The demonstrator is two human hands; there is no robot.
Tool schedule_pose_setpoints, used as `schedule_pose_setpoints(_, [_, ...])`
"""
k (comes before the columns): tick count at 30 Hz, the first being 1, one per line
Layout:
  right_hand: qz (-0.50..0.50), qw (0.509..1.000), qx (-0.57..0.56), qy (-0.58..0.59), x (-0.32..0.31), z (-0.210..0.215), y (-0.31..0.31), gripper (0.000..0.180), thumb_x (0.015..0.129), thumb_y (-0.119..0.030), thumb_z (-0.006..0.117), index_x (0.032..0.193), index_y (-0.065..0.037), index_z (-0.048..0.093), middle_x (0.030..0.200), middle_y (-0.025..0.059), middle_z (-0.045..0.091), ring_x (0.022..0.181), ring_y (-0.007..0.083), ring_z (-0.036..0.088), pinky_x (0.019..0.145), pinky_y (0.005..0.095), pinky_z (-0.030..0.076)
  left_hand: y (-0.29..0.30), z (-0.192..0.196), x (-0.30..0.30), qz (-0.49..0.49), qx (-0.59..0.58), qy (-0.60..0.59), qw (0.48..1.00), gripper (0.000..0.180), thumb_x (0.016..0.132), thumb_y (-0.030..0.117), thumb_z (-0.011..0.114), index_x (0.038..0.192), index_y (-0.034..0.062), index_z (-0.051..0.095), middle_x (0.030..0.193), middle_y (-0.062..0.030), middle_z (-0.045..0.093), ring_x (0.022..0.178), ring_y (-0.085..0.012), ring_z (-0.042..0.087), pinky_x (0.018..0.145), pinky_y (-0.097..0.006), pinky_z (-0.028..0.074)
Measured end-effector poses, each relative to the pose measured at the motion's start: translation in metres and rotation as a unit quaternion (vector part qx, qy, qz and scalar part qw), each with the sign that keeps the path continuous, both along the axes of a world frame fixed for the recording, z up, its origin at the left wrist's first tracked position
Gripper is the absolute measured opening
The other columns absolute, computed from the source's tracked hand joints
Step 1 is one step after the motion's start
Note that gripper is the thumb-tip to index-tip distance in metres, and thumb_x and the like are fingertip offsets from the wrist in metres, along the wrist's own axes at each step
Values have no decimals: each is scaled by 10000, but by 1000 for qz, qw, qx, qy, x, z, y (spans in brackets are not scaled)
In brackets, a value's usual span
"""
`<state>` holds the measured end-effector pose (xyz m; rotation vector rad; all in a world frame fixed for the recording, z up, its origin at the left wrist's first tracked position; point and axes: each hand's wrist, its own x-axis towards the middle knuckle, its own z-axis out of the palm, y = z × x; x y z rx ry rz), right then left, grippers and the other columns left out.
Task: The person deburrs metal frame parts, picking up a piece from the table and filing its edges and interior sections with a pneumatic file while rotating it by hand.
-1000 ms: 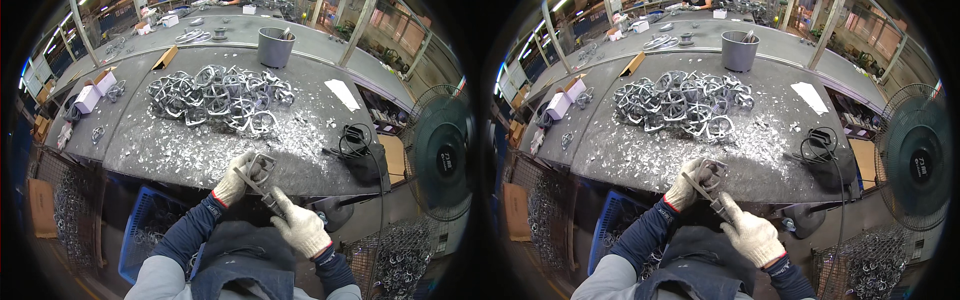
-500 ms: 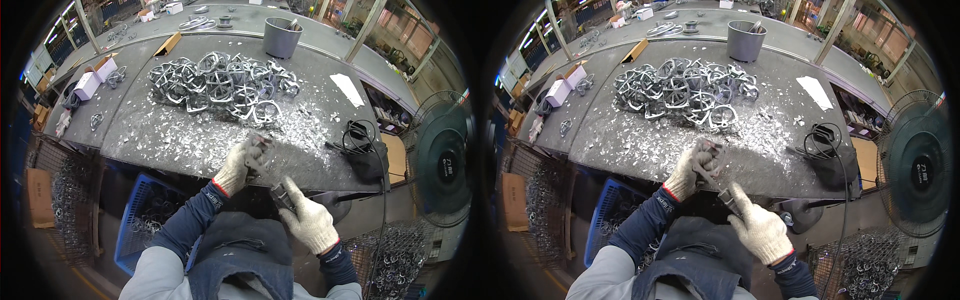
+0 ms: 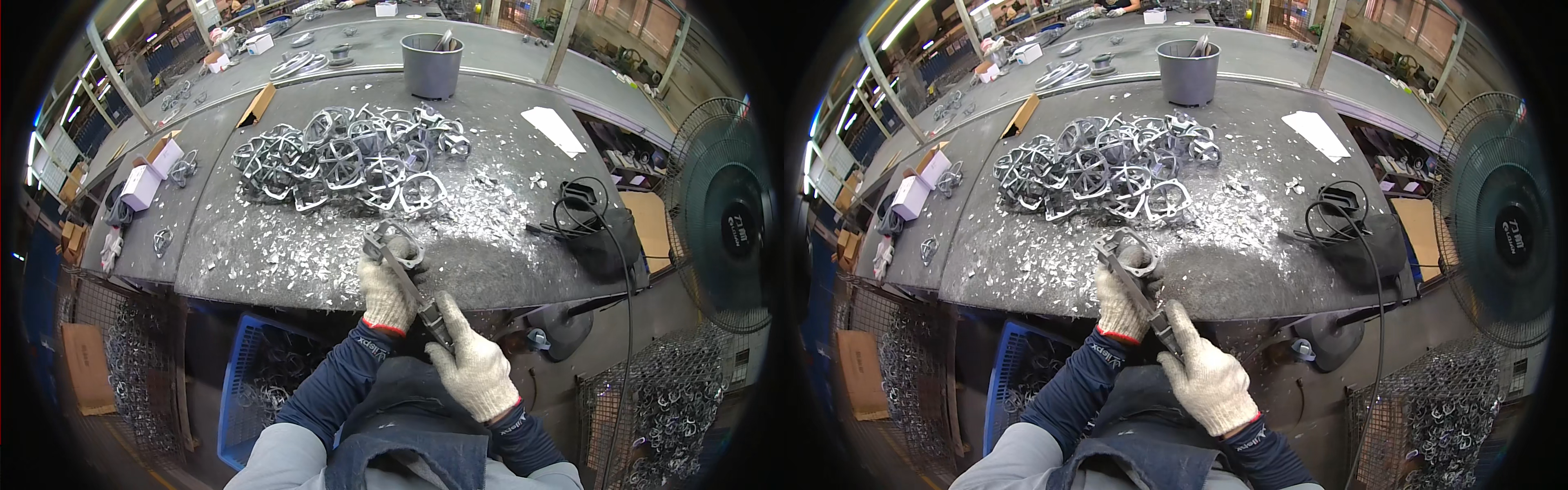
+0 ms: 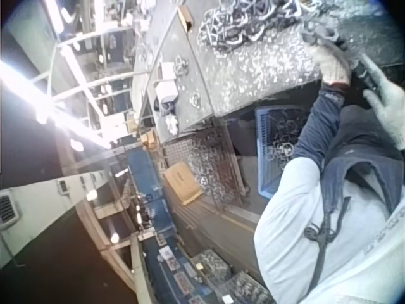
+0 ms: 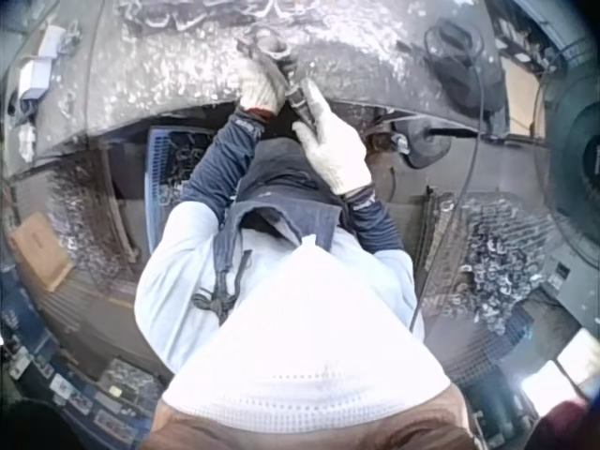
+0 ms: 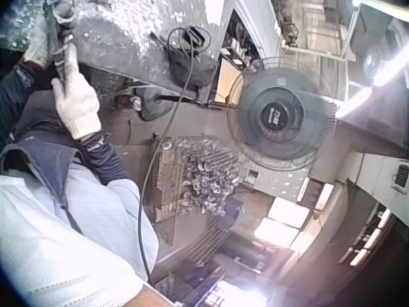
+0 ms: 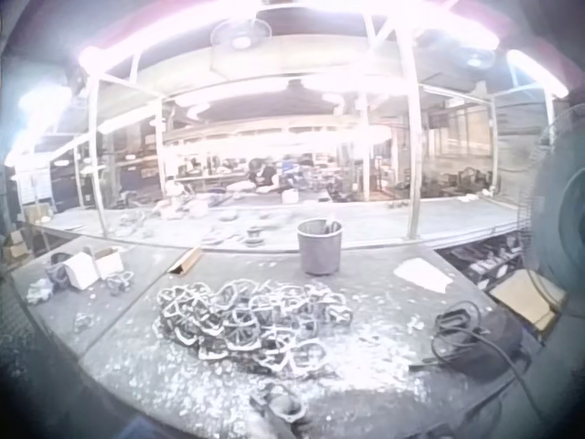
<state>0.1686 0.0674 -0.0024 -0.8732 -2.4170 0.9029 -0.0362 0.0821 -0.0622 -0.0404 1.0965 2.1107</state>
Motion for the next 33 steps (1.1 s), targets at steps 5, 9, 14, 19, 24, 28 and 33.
schedule_pose_setpoints(5, [-21,998,-30,-50,-1,1,-5,852,984,-188,834,1754,-199,469,1165,249,819,1021,465,814,864,507,660,3,-20,-9,26,-26,-30,999,729,1103,733,429,1217,71,714,934,-131,742,787,-321,750,670,-460,624])
schedule_pose_setpoints(9, [-32,997,-27,-61,-3,1,-5,850,983,-190,834,1752,-198,472,1159,251,818,1007,462,818,854,507,660,2,-29,-8,32,10,-75,997,491,1125,517,520,1260,79,695,976,-140,750,772,-313,748,672,-435,631])
schedule_pose_setpoints(14, [-29,997,-69,-12,-4,5,-7,843,997,-198,821,1758,-198,457,1102,268,817,1002,483,810,853,521,656,-3,-12,5,17,12,-114,993,389,1135,393,537,1261,61,697,990,-159,758,815,-312,763,696,-383,628])
schedule_pose_setpoints(19, [-33,998,-48,4,0,-7,-4,850,1009,-216,814,1769,-214,432,1086,262,813,988,480,806,839,536,651,-7,-19,9,9,-43,-46,998,352,1196,367,462,1303,119,687,992,-80,766,785,-261,726,690,-427,627])
schedule_pose_setpoints(24, [-73,989,-105,-81,0,-3,11,852,1027,-237,797,1781,-240,400,1142,277,807,1056,519,784,895,581,634,-10,-8,10,-23,-28,-110,993,250,1189,338,521,1197,171,708,913,-15,709,720,-227,664,642,-399,572])
schedule_pose_setpoints(28, [-49,993,-100,38,7,-13,3,858,1017,-244,808,1781,-246,416,1181,272,808,1086,508,786,915,565,636,-10,1,12,-14,-48,-99,994,241,1107,358,649,1037,128,669,846,-37,653,681,-216,611,627,-386,513])
schedule_pose_setpoints(33, [-13,991,-135,14,3,3,-5,867,997,-177,815,1772,-181,427,1279,316,786,1191,512,767,987,518,635,-16,13,20,-27,-8,-78,997,435,1144,463,556,1209,48,669,897,-116,664,747,-245,638,639,-393,523])
